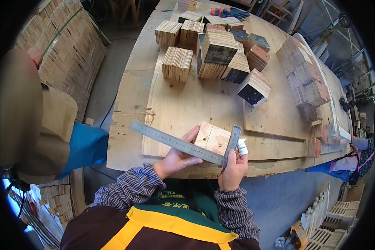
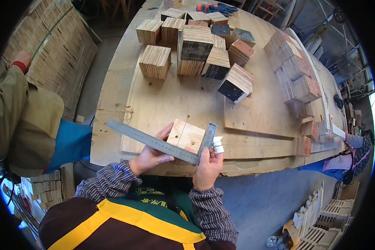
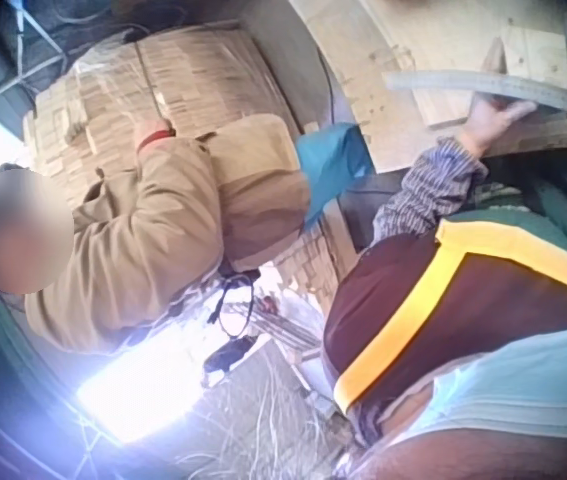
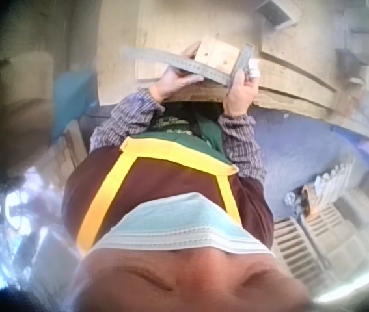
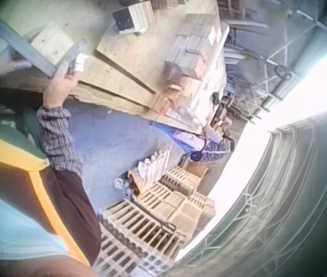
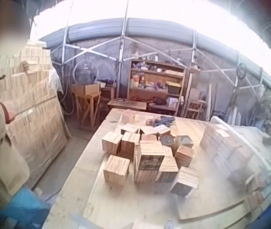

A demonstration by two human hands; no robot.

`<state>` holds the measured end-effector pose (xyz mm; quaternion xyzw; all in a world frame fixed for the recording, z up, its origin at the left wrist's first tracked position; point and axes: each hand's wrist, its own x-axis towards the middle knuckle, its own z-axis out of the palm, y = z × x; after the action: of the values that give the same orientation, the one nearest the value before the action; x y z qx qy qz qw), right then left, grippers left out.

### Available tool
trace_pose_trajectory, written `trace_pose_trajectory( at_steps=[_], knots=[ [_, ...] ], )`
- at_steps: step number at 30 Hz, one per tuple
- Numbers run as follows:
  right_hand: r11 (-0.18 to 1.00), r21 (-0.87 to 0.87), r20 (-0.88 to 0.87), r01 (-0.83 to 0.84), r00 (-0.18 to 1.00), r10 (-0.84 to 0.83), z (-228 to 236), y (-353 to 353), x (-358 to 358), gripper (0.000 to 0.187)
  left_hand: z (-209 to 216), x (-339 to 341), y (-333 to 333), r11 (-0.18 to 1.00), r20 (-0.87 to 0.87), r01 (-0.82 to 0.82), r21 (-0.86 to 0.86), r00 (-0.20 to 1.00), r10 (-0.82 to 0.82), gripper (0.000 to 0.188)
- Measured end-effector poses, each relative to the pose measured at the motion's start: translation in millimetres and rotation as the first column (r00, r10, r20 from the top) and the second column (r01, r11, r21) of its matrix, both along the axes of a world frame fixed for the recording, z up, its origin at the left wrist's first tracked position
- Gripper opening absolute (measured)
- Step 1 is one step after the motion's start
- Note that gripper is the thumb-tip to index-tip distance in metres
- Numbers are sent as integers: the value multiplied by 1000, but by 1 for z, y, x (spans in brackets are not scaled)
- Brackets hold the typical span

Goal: The person repeatedly picks small wooden blocks from a table, uses a metal square ruler and a white marker to draw lines on the block faces, then places the marked blocks into a growing stack. The process is repeated for multiple blocks in a consistent sequence.

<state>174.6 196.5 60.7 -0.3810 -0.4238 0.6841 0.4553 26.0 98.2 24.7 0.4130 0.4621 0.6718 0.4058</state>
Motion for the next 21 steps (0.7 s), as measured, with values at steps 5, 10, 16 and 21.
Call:
trace_pose_trajectory(
  at_steps=[5, 10, 16, 21],
  knots=[
    [999, 29, 40, -23, 999, 22, -4, -1, 1, 41, -4, -2, 3, 999, -71, -42, -23, 997, 40, 95],
    [996, 44, 98, -80, 992, 76, 1, 2, 4, 45, -3, -4, 5, 996, -158, -86, -19, 984, 82, 92],
    [988, 64, 155, -139, 980, 128, 2, 9, 1, 46, -3, -6, 8, 996, -136, -87, 0, 987, 87, 89],
    [986, 95, 161, -135, 980, 119, 0, 10, 1, 47, -2, -8, 9, 999, -68, -54, 1, 996, 54, 84]
  ],
)
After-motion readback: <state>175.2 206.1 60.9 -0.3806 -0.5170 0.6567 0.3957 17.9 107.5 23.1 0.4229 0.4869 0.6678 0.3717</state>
